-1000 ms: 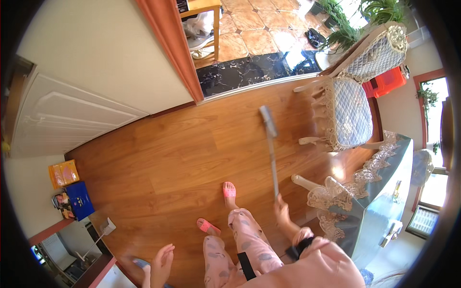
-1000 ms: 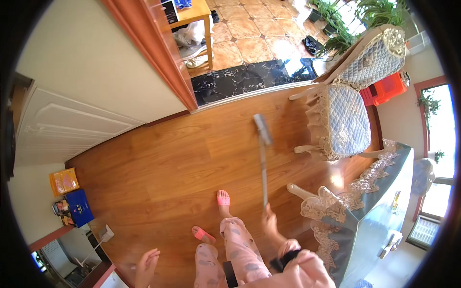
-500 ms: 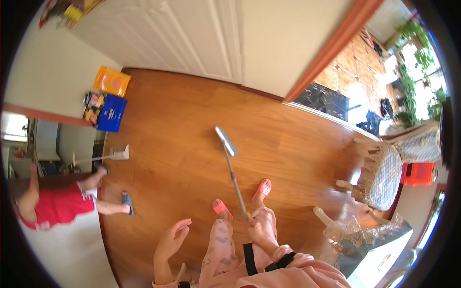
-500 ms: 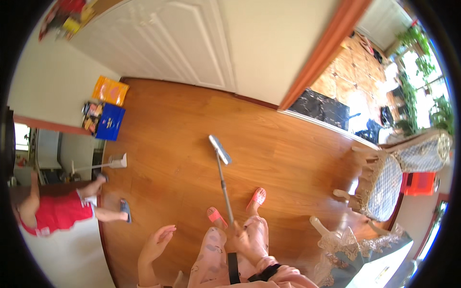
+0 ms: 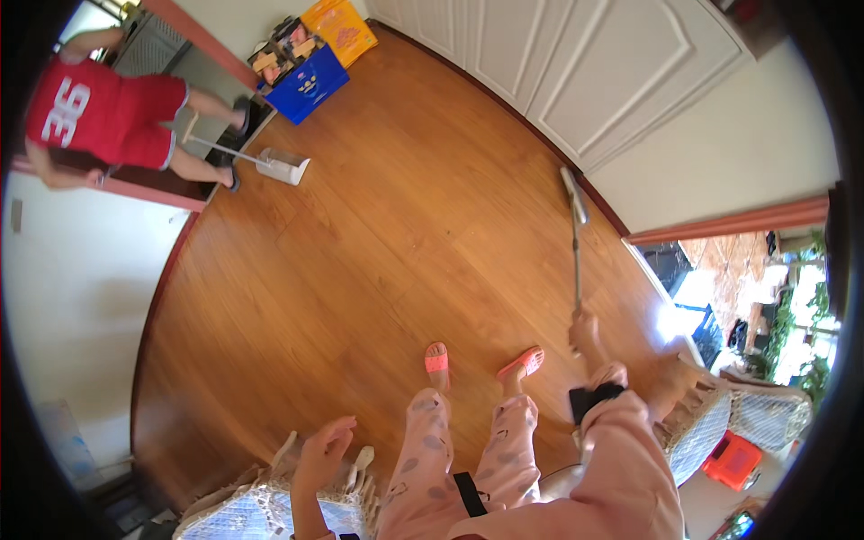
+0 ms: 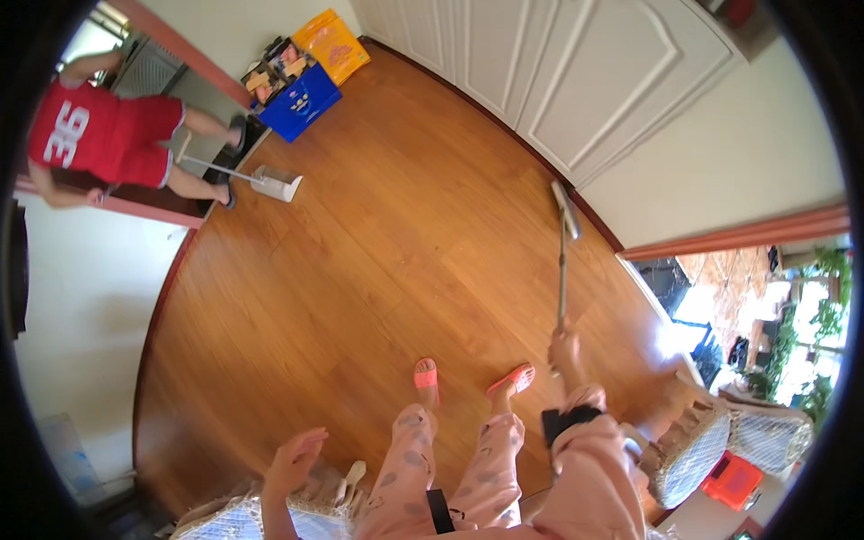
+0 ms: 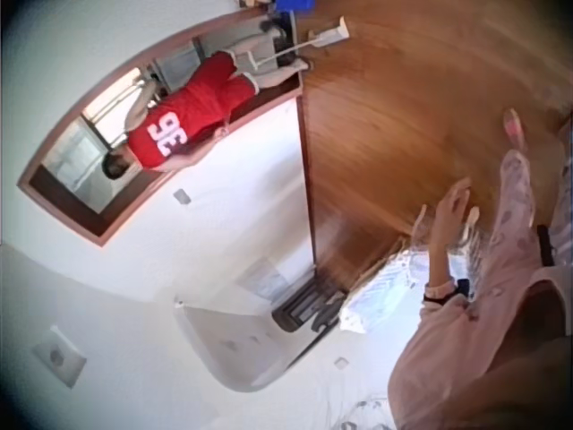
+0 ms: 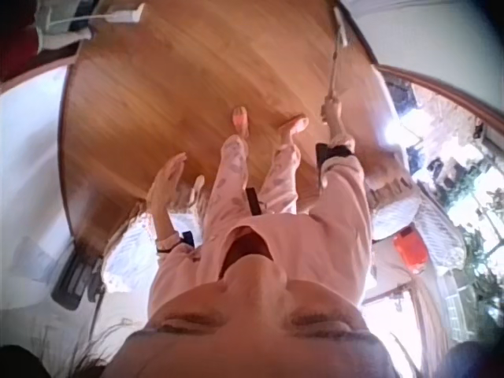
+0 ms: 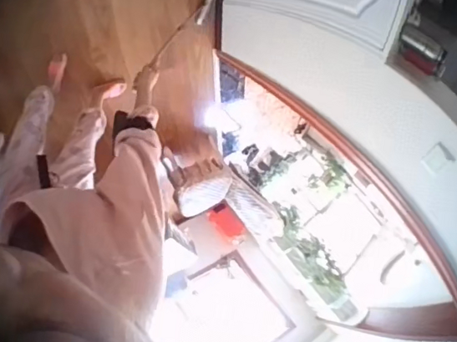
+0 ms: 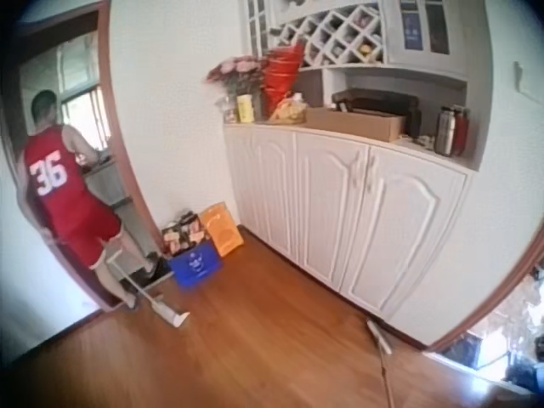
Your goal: The person sweeps the floor using a broom and a dustpan, moving chairs aside to reach corners and under the table before collecting the gathered debris into the dustpan.
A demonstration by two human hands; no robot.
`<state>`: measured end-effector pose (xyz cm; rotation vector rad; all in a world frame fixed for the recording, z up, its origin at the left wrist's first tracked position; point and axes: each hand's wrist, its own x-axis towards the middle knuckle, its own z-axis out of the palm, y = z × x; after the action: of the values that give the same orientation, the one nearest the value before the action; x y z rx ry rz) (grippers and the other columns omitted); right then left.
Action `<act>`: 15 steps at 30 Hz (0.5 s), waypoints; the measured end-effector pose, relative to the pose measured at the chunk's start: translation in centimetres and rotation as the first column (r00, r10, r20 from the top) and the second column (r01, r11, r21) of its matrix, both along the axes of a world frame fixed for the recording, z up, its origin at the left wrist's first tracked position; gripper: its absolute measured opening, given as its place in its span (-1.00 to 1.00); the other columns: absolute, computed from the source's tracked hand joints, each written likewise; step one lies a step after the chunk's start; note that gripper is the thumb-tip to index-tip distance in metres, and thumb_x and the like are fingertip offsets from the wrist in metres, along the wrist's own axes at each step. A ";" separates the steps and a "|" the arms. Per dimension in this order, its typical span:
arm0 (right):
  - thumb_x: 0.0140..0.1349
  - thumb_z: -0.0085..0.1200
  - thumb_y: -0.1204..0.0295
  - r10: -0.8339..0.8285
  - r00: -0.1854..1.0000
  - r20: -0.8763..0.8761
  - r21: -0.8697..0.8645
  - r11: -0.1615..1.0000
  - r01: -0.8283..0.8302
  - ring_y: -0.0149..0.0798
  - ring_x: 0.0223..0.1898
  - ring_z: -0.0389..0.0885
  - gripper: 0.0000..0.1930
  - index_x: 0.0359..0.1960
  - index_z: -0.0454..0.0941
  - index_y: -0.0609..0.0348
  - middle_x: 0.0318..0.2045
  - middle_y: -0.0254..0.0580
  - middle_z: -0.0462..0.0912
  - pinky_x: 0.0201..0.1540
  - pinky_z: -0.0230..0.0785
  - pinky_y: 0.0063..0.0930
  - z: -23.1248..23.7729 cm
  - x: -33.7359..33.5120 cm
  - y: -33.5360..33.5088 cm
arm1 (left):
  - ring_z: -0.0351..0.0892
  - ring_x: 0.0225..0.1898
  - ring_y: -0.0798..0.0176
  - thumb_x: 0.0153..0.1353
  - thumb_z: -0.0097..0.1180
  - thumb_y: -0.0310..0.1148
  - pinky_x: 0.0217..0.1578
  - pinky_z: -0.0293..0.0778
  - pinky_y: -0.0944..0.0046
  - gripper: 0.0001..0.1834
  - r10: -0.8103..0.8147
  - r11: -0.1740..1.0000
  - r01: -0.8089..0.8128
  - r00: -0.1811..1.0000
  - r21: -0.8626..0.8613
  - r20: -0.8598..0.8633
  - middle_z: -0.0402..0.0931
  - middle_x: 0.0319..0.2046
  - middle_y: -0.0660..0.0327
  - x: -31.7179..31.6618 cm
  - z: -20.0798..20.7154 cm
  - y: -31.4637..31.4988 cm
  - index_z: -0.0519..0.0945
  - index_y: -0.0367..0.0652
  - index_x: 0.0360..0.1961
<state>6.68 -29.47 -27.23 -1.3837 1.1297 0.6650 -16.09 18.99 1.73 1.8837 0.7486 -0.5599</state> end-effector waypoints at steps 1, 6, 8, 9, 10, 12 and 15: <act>0.31 -0.06 0.13 -0.059 0.998 -0.036 0.042 0.997 0.061 -0.31 -0.88 0.18 -0.75 -0.35 0.46 0.02 -0.85 -0.27 0.20 -0.85 0.05 -0.30 -1.1 -2.4 2.1 | 0.61 -0.08 0.22 0.30 0.05 -0.41 -0.10 0.48 0.31 -0.71 0.015 1.000 -0.015 1.000 -0.014 0.002 0.62 -0.09 0.09 -0.4 -0.6 0.6 0.52 -0.18 0.04; 0.24 0.00 0.35 0.444 0.862 0.246 -0.244 0.889 -0.389 -0.33 -0.85 0.33 -0.84 -0.33 0.43 0.21 -0.79 -0.27 0.37 -0.84 0.13 -0.40 2.6 -17.4 15.5 | 0.60 -0.05 0.23 0.32 0.03 -0.40 -0.11 0.47 0.33 -0.70 0.087 0.994 -0.088 0.996 -0.060 -0.016 0.61 -0.08 0.09 -1.4 -0.8 3.9 0.51 -0.22 0.05; 0.11 -0.01 0.55 0.464 0.885 0.029 -0.242 0.863 -0.444 -0.33 -0.81 0.36 -0.89 -0.31 0.45 0.18 -0.75 -0.26 0.38 -0.82 0.15 -0.43 3.3 -22.3 16.6 | 0.59 -0.04 0.22 0.33 0.02 -0.39 -0.11 0.46 0.33 -0.70 0.082 0.993 -0.081 0.997 -0.091 0.013 0.61 -0.07 0.09 -0.7 -1.2 4.3 0.51 -0.24 0.04; 0.11 0.00 0.55 0.477 0.878 -0.034 -0.148 0.867 -0.476 -0.34 -0.81 0.34 -0.87 -0.28 0.47 0.18 -0.76 -0.29 0.35 -0.81 0.14 -0.45 7.4 -22.6 20.2 | 0.59 -0.03 0.22 0.33 0.02 -0.38 -0.11 0.46 0.32 -0.70 0.102 0.992 -0.100 0.995 -0.080 0.021 0.60 -0.06 0.08 -1.3 -1.2 5.0 0.51 -0.25 0.04; 0.21 -0.05 0.44 0.293 0.955 0.049 0.018 0.956 -0.294 -0.36 -0.80 0.26 -0.86 -0.21 0.49 0.11 -0.75 -0.35 0.28 -0.80 0.10 -0.49 7.9 -24.2 21.2 | 0.59 -0.03 0.22 0.33 0.02 -0.38 -0.11 0.46 0.32 -0.70 0.092 0.991 -0.088 0.995 -0.102 0.032 0.60 -0.06 0.08 -0.7 -1.3 5.0 0.51 -0.25 0.04; 0.32 -0.10 0.34 0.099 0.991 0.095 0.214 0.970 -0.117 -0.38 -0.80 0.17 -0.82 -0.15 0.51 0.04 -0.74 -0.41 0.21 -0.79 0.06 -0.53 8.8 -25.8 23.6 | 0.58 -0.01 0.18 0.34 0.00 -0.35 -0.09 0.46 0.31 -0.69 0.054 0.995 -0.051 0.998 -0.087 0.030 0.60 -0.06 0.08 -0.5 -1.1 5.6 0.51 -0.26 0.04; 0.38 -0.20 0.24 0.308 0.932 0.191 0.111 0.936 -0.333 -0.40 -0.79 0.20 -0.71 0.06 0.47 -0.18 -0.72 -0.38 0.25 -0.78 0.06 -0.53 12.8 -23.8 25.5 | 0.58 -0.01 0.15 0.34 0.00 -0.33 -0.09 0.46 0.28 -0.69 0.091 0.992 -0.086 0.994 -0.092 0.054 0.60 -0.06 0.07 -1.5 -1.2 6.6 0.51 -0.25 0.04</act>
<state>-17.10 -3.93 -14.46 -1.4862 0.7105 0.8262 -17.58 25.60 0.50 1.7676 0.7531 -0.4729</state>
